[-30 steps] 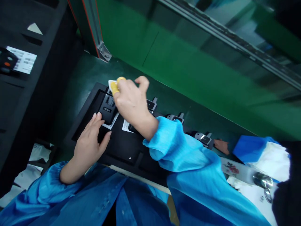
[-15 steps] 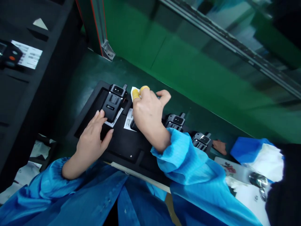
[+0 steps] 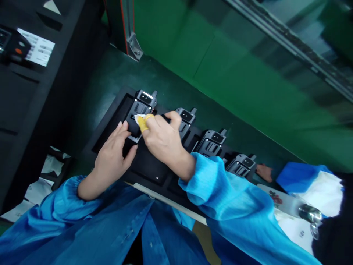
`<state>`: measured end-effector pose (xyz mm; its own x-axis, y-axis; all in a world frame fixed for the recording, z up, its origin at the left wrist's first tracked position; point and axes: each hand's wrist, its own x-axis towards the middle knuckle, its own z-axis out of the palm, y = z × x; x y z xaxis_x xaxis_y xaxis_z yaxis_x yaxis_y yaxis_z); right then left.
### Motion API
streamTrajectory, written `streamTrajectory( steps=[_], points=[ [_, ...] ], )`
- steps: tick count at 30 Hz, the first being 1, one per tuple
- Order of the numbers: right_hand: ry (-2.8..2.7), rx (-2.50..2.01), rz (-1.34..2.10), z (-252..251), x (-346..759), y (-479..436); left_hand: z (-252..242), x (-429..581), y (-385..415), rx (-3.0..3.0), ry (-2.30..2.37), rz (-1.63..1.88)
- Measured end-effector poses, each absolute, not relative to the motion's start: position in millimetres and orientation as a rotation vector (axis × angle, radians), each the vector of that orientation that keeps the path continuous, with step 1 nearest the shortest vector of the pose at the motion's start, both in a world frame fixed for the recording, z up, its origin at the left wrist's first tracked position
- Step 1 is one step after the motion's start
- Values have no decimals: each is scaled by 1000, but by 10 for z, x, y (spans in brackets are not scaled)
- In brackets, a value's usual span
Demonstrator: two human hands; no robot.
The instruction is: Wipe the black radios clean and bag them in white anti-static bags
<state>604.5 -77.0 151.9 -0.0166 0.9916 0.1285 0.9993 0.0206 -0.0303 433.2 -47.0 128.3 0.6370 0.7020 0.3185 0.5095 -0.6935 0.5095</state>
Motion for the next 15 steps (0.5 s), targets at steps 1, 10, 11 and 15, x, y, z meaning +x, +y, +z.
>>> streamTrajectory(
  steps=[1,10,11,15],
  points=[
    [-2104,-2161,-118,1537,6094,-805,1286,4334,-471,2488,965,710],
    [-2224,-2029,-197,1471,5884,-570,1258,4325,-467,2480,958,703],
    [-2233,-2024,-218,1444,5859,-574,1256,4324,-467,2471,957,695],
    [-2248,-1968,-386,1361,5879,-744,1262,4320,-461,2480,963,684]
  ],
)
